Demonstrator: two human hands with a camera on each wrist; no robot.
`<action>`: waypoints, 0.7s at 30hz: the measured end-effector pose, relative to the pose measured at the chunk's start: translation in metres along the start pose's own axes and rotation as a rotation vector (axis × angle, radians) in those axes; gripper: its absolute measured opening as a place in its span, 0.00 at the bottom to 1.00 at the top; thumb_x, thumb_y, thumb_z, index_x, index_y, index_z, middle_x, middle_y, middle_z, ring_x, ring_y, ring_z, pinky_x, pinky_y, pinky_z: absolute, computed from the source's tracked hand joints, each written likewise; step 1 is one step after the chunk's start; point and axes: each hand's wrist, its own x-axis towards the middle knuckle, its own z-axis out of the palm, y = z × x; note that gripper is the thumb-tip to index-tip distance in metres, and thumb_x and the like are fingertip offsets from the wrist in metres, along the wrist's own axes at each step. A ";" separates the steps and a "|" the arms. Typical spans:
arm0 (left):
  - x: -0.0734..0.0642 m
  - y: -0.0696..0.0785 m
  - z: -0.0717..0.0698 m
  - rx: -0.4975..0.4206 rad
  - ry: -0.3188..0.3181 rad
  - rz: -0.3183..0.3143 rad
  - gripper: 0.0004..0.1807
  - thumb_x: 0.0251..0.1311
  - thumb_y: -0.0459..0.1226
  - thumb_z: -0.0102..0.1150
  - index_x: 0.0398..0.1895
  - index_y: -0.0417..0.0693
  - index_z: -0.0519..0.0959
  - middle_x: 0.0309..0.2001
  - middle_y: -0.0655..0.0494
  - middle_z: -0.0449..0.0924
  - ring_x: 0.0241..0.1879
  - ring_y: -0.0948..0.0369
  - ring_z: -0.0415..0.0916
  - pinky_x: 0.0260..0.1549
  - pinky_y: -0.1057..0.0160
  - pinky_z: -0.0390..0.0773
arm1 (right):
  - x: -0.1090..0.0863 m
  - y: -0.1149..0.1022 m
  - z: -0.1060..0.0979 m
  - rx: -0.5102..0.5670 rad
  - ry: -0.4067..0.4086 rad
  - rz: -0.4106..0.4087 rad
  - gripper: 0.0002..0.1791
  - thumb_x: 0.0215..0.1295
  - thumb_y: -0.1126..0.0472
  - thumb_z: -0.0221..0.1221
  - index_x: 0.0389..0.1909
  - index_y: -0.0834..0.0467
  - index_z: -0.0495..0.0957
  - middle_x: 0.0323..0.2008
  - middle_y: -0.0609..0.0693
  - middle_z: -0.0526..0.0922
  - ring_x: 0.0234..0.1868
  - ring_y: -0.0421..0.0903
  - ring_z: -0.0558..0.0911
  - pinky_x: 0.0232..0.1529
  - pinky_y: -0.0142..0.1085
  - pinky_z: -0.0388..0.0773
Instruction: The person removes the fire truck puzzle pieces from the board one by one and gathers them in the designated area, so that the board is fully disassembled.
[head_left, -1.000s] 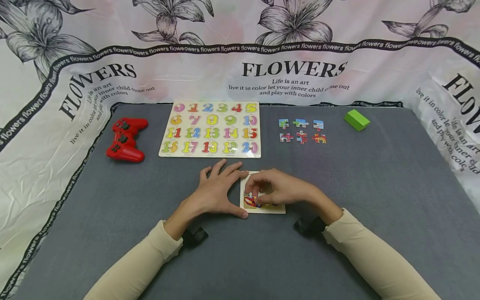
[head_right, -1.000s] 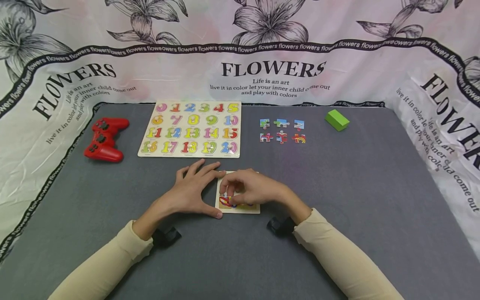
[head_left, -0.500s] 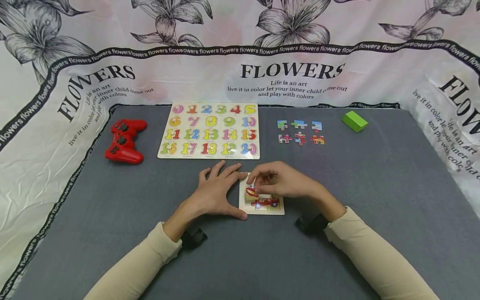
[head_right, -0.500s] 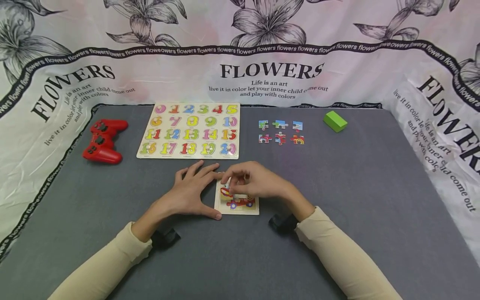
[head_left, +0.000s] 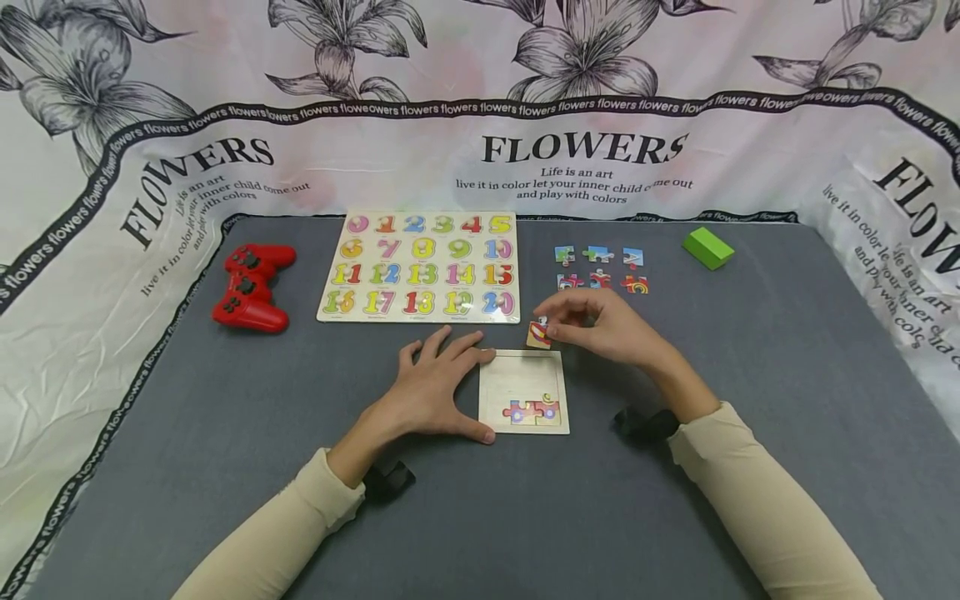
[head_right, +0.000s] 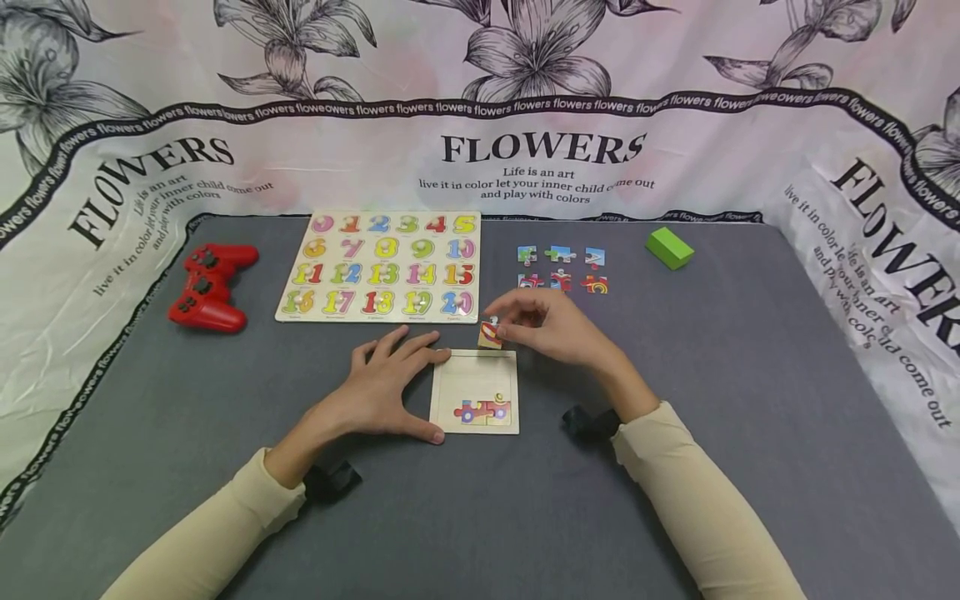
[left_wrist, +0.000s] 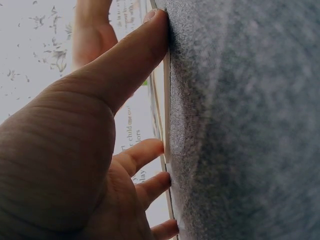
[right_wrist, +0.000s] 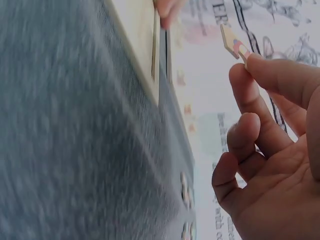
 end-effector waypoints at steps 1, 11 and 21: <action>0.000 0.000 0.000 0.000 0.000 0.000 0.59 0.37 0.67 0.77 0.77 0.65 0.64 0.82 0.58 0.51 0.82 0.44 0.38 0.70 0.28 0.42 | 0.000 0.002 -0.002 -0.005 0.018 0.007 0.14 0.69 0.64 0.65 0.53 0.56 0.84 0.35 0.52 0.86 0.32 0.47 0.80 0.31 0.34 0.72; 0.000 0.000 0.001 -0.007 0.004 -0.002 0.59 0.37 0.66 0.78 0.77 0.65 0.65 0.82 0.58 0.51 0.82 0.44 0.38 0.70 0.29 0.41 | -0.001 0.022 -0.013 -0.027 0.079 0.025 0.15 0.70 0.65 0.63 0.56 0.62 0.82 0.35 0.57 0.86 0.33 0.51 0.80 0.32 0.32 0.71; 0.000 0.000 0.000 -0.007 -0.005 -0.005 0.59 0.38 0.66 0.78 0.77 0.64 0.64 0.82 0.58 0.50 0.82 0.44 0.37 0.70 0.29 0.41 | -0.003 0.030 -0.016 -0.067 0.116 0.069 0.15 0.70 0.65 0.63 0.56 0.61 0.83 0.36 0.58 0.85 0.32 0.43 0.79 0.33 0.31 0.73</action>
